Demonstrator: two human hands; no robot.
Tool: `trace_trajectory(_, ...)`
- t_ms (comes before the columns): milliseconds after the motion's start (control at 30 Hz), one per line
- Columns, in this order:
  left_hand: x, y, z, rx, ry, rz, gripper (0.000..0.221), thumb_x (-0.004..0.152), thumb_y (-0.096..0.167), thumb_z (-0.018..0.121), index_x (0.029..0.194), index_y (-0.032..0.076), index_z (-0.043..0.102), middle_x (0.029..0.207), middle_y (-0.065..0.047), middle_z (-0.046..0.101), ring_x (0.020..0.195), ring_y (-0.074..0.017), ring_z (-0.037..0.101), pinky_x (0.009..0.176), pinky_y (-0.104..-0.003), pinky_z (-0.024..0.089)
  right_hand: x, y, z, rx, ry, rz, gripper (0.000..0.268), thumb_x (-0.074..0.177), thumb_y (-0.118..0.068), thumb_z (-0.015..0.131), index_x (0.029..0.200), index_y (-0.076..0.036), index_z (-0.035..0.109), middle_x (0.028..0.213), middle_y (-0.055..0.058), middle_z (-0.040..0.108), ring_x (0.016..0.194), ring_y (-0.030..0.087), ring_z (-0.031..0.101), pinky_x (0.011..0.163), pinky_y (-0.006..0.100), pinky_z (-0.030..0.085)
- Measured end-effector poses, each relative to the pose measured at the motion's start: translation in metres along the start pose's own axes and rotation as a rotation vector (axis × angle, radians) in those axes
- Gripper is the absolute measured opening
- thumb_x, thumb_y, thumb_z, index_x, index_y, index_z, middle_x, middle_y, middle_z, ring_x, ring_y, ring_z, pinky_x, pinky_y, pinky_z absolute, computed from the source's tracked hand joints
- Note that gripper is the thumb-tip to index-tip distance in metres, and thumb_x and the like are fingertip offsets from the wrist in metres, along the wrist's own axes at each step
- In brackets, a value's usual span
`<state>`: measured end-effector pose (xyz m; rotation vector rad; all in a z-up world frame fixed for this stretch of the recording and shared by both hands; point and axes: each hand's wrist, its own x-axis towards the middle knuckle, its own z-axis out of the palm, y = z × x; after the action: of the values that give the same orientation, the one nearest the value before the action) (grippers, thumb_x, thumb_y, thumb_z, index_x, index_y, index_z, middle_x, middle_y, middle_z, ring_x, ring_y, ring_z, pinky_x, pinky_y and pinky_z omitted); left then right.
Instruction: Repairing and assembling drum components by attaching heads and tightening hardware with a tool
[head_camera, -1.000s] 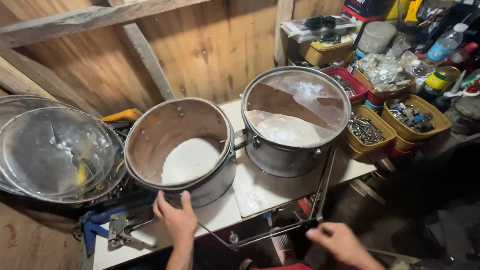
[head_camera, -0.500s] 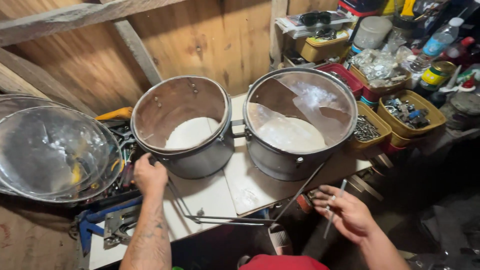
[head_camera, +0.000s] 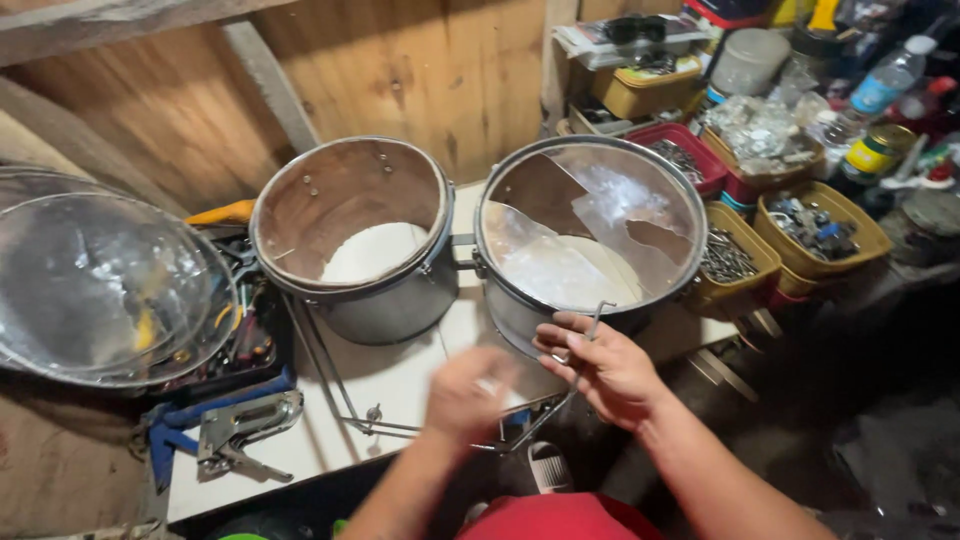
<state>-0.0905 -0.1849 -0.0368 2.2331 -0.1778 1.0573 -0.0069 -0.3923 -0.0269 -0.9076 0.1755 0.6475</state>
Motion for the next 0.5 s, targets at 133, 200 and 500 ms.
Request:
trace_trajectory(133,0.021,0.070,-0.006,-0.137,-0.109,0.056,0.009,0.090,0.010,0.073,0.096,0.003,0.070,0.087,-0.012,0.072,0.076,-0.0288,0.068,0.072,-0.038,0.054,0.028,0.027,0.012,-0.157,-0.020,-0.041,0.028,0.099,-0.005,0.055,0.126,-0.007,0.065,0.084,0.008,0.063,0.065,0.015,0.053,0.051,0.023,0.037)
trace_trajectory(200,0.021,0.059,-0.002,-0.106,-0.067,-0.079,0.014,0.092,0.013,0.068,0.103,0.004,0.072,0.094,-0.011,0.072,0.085,-0.0287,0.068,0.080,-0.039,0.054,0.034,0.041,0.012,-0.582,-0.094,-0.158,0.033,0.096,-0.015,0.052,0.124,-0.010,0.070,0.106,0.006,0.070,0.090,0.015,0.061,0.078,0.026,0.041)
trace_trajectory(500,0.037,0.013,0.003,-0.256,-0.056,-0.636,0.013,0.086,0.022,0.070,0.093,0.013,0.077,0.097,-0.003,0.075,0.096,-0.0151,0.070,0.088,-0.029,0.054,0.035,0.054,0.034,-0.539,-0.321,0.093,0.015,0.085,-0.006,0.061,0.099,-0.005,0.058,0.075,0.007,0.053,0.066,0.014,0.049,0.058,0.030,0.039)
